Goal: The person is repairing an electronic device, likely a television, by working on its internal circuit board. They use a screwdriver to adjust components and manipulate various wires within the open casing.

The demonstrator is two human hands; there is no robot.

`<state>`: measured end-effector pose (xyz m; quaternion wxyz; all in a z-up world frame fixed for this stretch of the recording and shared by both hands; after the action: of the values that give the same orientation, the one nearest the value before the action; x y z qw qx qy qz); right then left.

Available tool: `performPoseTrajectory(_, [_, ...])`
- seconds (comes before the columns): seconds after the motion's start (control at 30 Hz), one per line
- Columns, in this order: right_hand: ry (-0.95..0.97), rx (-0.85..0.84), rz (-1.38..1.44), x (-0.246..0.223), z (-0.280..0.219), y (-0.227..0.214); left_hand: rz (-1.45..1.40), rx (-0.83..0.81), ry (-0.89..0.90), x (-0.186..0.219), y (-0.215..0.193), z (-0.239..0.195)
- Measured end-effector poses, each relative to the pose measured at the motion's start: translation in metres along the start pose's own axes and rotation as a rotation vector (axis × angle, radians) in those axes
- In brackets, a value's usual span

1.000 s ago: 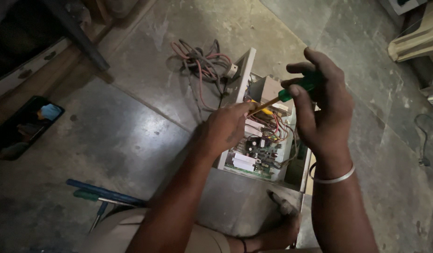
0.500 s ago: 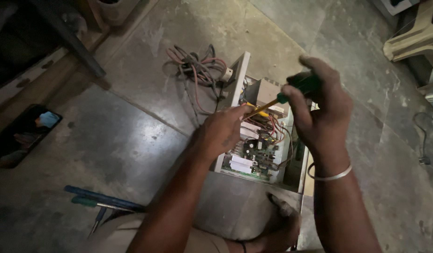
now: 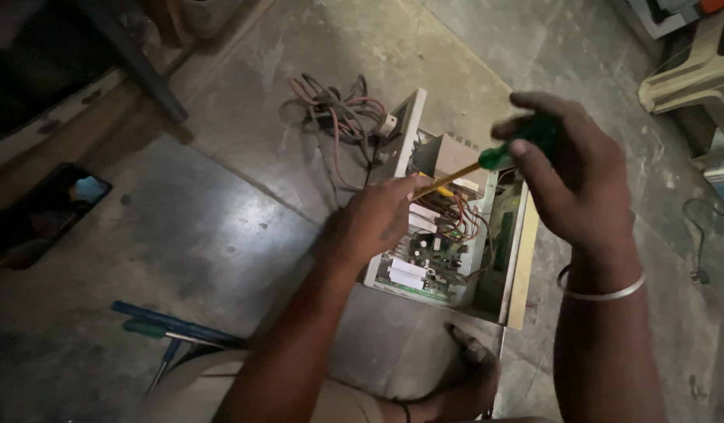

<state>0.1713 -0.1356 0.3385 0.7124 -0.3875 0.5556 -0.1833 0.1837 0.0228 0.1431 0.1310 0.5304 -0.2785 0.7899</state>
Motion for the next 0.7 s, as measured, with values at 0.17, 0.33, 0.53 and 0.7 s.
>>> performPoseTrajectory(0.17, [0.080,0.027,-0.397,0.006,0.000,-0.003,0.023,0.065,0.021,0.002,0.006,0.006])
performPoseTrajectory(0.33, [0.150,-0.011,-0.228,0.014,-0.001,-0.008,0.051,0.056,-0.078,0.001,0.006,0.006])
performPoseTrajectory(0.53, [0.051,-0.071,-0.056,0.005,0.000,-0.005,-0.060,0.016,-0.064,0.006,-0.003,0.001])
performPoseTrajectory(0.7, [0.237,0.033,-0.226,0.004,0.003,-0.005,0.129,0.040,-0.061,0.001,0.003,0.009])
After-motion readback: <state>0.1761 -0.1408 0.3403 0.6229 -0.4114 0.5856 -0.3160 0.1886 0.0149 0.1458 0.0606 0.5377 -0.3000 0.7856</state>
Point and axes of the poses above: each hand's wrist, its own z-axis towards the middle knuckle, its own y-axis out of the palm, x = y × z, the point moved 2 cm from there along z, towards the middle knuckle, and after that the axes turned 14 degrees about -x, right-handed, at the moved point
